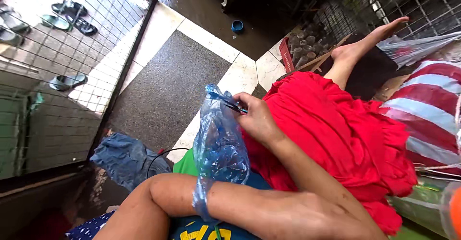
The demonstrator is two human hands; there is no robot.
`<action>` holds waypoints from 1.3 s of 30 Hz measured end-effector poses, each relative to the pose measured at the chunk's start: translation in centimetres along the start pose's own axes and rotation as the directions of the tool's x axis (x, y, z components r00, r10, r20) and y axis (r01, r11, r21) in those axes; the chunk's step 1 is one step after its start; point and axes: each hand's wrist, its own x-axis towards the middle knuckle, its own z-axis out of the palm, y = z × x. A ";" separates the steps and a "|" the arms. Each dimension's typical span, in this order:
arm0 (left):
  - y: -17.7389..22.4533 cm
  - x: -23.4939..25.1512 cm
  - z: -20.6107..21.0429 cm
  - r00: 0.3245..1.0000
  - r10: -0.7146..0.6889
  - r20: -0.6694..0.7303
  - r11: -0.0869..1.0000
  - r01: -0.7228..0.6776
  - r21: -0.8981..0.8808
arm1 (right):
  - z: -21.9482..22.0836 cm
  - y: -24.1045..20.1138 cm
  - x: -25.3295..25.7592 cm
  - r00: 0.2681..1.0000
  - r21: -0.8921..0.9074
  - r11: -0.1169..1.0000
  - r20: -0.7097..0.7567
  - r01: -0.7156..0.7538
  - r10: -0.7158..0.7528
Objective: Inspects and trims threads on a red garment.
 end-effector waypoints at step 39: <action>-9.5 4.4 0.1 0.985 -0.136 -0.106 0.705 0.171 0.689 | -19.0 9.1 -9.8 0.713 -0.338 0.667 -0.555 -0.664 0.429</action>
